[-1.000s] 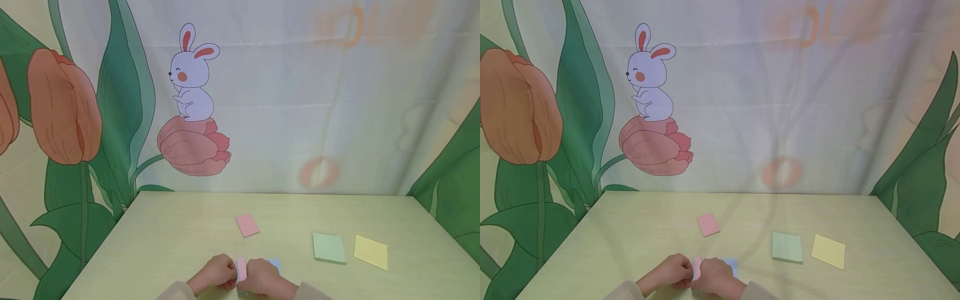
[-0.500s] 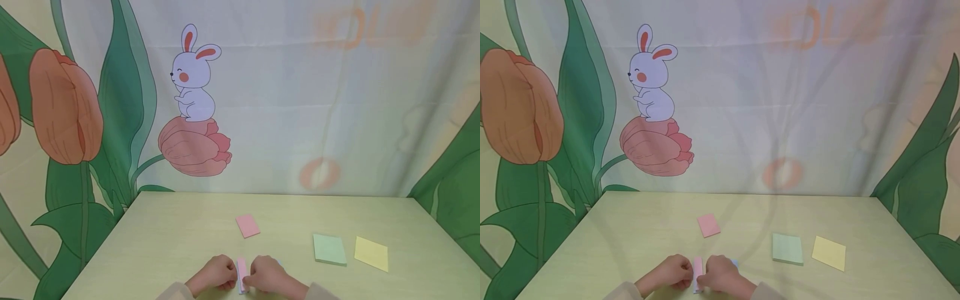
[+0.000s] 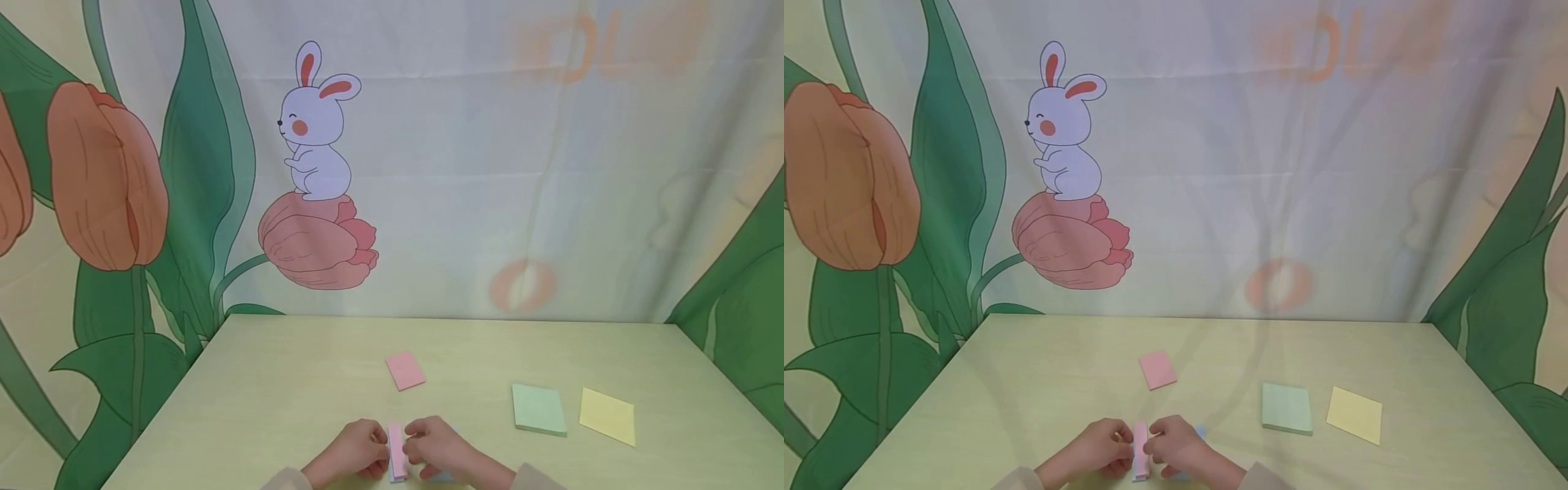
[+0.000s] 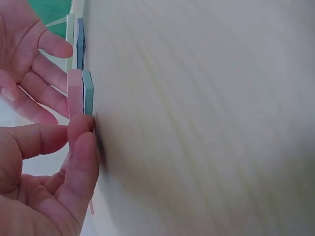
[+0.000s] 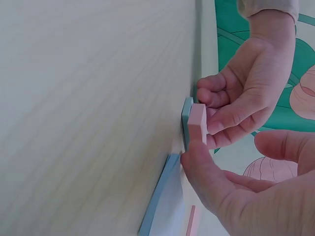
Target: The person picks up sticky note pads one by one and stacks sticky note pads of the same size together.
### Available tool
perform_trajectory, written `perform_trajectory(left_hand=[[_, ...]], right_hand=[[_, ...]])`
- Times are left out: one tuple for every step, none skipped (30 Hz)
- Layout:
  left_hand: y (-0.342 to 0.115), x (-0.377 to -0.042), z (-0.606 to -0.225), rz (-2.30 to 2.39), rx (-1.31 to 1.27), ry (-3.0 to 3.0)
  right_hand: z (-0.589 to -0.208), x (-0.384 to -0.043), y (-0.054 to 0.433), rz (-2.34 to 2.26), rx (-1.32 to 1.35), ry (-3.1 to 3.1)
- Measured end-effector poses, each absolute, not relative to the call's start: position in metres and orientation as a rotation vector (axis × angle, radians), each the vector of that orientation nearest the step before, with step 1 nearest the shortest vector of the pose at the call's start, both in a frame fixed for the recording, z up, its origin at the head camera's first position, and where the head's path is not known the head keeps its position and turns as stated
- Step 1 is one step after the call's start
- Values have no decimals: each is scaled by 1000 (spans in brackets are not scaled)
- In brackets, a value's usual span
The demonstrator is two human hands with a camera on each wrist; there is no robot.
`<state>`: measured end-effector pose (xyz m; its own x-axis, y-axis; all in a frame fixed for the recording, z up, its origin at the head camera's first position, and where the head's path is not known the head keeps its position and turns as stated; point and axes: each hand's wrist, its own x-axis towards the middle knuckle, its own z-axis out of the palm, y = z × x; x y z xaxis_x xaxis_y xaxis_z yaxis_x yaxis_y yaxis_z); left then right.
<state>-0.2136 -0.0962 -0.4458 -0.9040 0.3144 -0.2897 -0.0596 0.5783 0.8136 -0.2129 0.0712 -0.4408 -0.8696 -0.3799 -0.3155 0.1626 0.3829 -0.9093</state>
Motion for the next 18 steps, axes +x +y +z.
perform_trajectory(left_hand=[[-96,-214,-446,1261,194,2403],[-96,-214,-446,1260,184,2401],[-95,-214,-446,1258,174,2399],[-95,-214,-446,1259,169,2397],[-95,-214,-446,1260,163,2393],[-95,-214,-446,1264,156,2390],[-94,-214,-446,1269,152,2386],[-94,-214,-445,1273,147,2382],[-94,-213,-445,1277,145,2379],[-94,-213,-445,1281,144,2376],[-94,-213,-445,1287,143,2375],[-94,-213,-445,1292,143,2373],[-94,-212,-445,1292,141,2374],[-94,-212,-445,1293,139,2375],[-94,-212,-445,1293,137,2376],[-94,-212,-446,1294,134,2376],[-94,-212,-446,1294,130,2376],[-94,-212,-445,1293,126,2375]], right_hand=[[-441,-213,71,-1506,-168,2158],[-441,-213,71,-1506,-152,2150],[-441,-213,71,-1507,-140,2143],[-440,-213,71,-1508,-134,2138],[-440,-213,70,-1510,-130,2132],[-439,-212,70,-1512,-130,2127],[-439,-212,70,-1516,-134,2122],[-438,-211,70,-1518,-139,2119],[-438,-210,70,-1517,-145,2119],[-437,-209,70,-1516,-153,2118],[-436,-208,69,-1513,-157,2119],[-436,-208,69,-1510,-160,2119],[-435,-207,69,-1507,-159,2120],[-434,-206,69,-1504,-156,2121],[-433,-206,69,-1501,-154,2121],[-433,-206,69,-1501,-151,2120],[-433,-205,69,-1502,-149,2119],[-433,-205,69,-1504,-149,2118]])
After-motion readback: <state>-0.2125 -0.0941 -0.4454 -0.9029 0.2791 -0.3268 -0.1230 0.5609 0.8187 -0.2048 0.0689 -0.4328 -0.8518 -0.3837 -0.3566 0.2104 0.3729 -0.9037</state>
